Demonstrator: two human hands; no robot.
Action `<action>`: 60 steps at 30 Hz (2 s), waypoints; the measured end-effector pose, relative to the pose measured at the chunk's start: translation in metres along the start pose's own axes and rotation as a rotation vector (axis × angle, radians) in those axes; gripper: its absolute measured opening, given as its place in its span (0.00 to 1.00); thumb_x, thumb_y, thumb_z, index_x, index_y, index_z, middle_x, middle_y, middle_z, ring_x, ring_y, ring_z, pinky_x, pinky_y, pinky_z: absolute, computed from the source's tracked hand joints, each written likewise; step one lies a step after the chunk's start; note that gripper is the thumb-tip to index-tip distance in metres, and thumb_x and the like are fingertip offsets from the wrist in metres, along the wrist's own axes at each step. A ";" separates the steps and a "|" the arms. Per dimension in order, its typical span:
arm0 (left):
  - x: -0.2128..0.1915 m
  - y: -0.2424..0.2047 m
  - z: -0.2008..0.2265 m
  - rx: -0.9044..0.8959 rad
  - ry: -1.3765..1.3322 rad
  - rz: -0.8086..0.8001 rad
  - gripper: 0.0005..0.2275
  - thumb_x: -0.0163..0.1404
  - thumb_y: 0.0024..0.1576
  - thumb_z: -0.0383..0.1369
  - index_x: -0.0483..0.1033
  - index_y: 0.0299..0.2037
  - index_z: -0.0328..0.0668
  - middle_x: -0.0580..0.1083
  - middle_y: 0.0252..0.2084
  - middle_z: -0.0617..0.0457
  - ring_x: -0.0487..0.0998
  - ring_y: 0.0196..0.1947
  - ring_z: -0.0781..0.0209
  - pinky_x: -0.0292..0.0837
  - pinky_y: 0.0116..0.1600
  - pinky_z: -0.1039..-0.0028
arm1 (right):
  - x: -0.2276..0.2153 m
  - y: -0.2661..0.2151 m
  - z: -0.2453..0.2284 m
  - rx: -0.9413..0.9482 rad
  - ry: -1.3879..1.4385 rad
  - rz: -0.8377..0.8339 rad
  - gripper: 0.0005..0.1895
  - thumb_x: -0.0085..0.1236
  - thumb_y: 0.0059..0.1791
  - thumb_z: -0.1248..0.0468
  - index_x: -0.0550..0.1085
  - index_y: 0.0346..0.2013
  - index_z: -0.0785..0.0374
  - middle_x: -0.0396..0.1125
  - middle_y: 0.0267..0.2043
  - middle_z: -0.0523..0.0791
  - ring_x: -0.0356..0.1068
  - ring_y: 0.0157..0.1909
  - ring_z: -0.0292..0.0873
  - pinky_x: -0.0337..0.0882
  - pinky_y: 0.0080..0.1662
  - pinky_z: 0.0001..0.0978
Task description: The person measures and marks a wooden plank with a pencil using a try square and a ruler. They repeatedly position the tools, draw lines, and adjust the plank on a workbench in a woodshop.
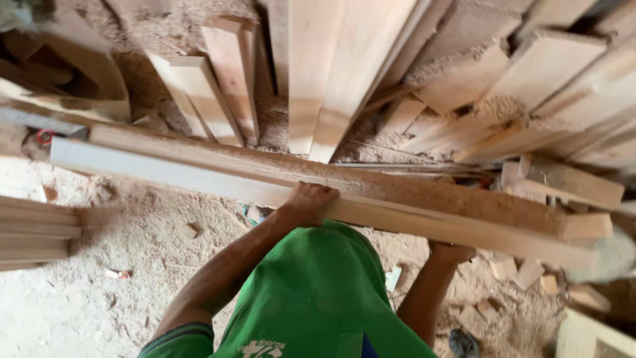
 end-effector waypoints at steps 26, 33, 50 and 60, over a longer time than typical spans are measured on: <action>-0.122 0.019 -0.041 0.139 -0.479 0.469 0.29 0.67 0.40 0.31 0.71 0.55 0.38 0.82 0.43 0.42 0.86 0.38 0.52 0.83 0.50 0.62 | 0.293 -0.239 -0.124 -0.828 0.086 -1.466 0.39 0.37 0.55 0.34 0.62 0.72 0.55 0.67 0.62 0.42 0.72 0.50 0.32 0.76 0.41 0.31; -0.142 0.005 -0.072 -0.056 -0.578 0.474 0.34 0.68 0.44 0.36 0.64 0.59 0.38 0.78 0.51 0.36 0.82 0.48 0.45 0.80 0.56 0.55 | 0.326 -0.289 -0.019 -0.717 0.120 -1.608 0.31 0.47 0.61 0.45 0.61 0.74 0.57 0.64 0.71 0.42 0.64 0.69 0.37 0.66 0.69 0.38; -0.150 0.030 -0.113 -0.370 -0.045 0.427 0.19 0.51 0.63 0.45 0.74 0.61 0.47 0.62 0.67 0.36 0.62 0.69 0.38 0.51 0.72 0.40 | 0.194 -0.202 0.014 -0.586 -0.736 -0.900 0.15 0.46 0.61 0.56 0.72 0.35 0.60 0.71 0.33 0.46 0.69 0.31 0.36 0.73 0.34 0.28; -0.161 -0.118 0.069 1.019 -0.637 -0.539 0.23 0.52 0.60 0.51 0.75 0.62 0.51 0.72 0.67 0.47 0.70 0.68 0.47 0.63 0.68 0.44 | 0.057 -0.128 0.171 -0.311 -1.476 -1.276 0.17 0.57 0.51 0.53 0.77 0.47 0.61 0.75 0.44 0.49 0.75 0.45 0.46 0.74 0.49 0.37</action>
Point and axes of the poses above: each hand's wrist, its own y-axis towards the middle knuckle, its own x-axis out of the palm, z = x × y, the point moved 3 cm from there along y, towards the middle knuckle
